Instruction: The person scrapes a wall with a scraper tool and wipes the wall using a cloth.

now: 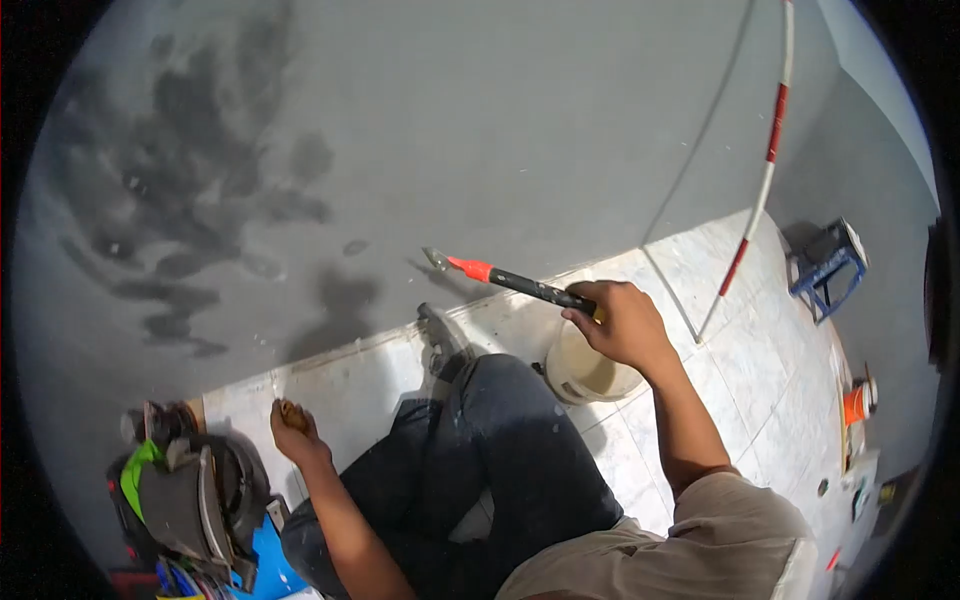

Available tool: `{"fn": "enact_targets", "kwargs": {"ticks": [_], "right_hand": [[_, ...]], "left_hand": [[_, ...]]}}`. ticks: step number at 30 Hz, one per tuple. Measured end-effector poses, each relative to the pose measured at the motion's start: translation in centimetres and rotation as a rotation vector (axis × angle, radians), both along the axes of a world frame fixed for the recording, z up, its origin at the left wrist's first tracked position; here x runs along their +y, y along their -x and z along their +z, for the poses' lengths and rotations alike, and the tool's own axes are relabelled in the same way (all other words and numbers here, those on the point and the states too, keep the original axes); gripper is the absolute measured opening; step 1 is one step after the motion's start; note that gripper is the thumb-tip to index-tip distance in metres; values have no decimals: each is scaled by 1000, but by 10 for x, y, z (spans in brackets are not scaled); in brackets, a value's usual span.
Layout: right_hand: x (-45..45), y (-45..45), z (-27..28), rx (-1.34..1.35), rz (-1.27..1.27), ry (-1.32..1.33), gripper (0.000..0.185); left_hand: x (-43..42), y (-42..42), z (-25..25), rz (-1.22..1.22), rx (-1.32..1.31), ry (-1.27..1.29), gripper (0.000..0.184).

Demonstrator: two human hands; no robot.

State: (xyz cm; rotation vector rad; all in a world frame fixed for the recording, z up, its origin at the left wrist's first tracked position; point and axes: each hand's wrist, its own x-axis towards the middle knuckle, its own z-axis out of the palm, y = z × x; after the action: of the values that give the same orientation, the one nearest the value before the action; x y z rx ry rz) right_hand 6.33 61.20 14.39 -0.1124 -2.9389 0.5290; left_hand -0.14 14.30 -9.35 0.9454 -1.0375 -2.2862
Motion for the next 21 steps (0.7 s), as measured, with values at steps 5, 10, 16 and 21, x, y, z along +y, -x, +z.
{"fn": "enact_targets", "kwargs": {"ticks": [5, 10, 16, 21], "right_hand": [[36, -37, -42, 220, -90, 486, 23], [11, -33, -36, 107, -90, 1439, 28], [59, 9, -34, 519, -339, 1388, 28], [139, 83, -77, 653, -501, 1455, 31]], "left_hand": [[-10, 8, -53, -179, 50, 92, 23], [-9, 4, -69, -322, -33, 106, 16], [18, -7, -37, -217, -125, 88, 25], [6, -2, -59, -287, -108, 128, 26]]}}
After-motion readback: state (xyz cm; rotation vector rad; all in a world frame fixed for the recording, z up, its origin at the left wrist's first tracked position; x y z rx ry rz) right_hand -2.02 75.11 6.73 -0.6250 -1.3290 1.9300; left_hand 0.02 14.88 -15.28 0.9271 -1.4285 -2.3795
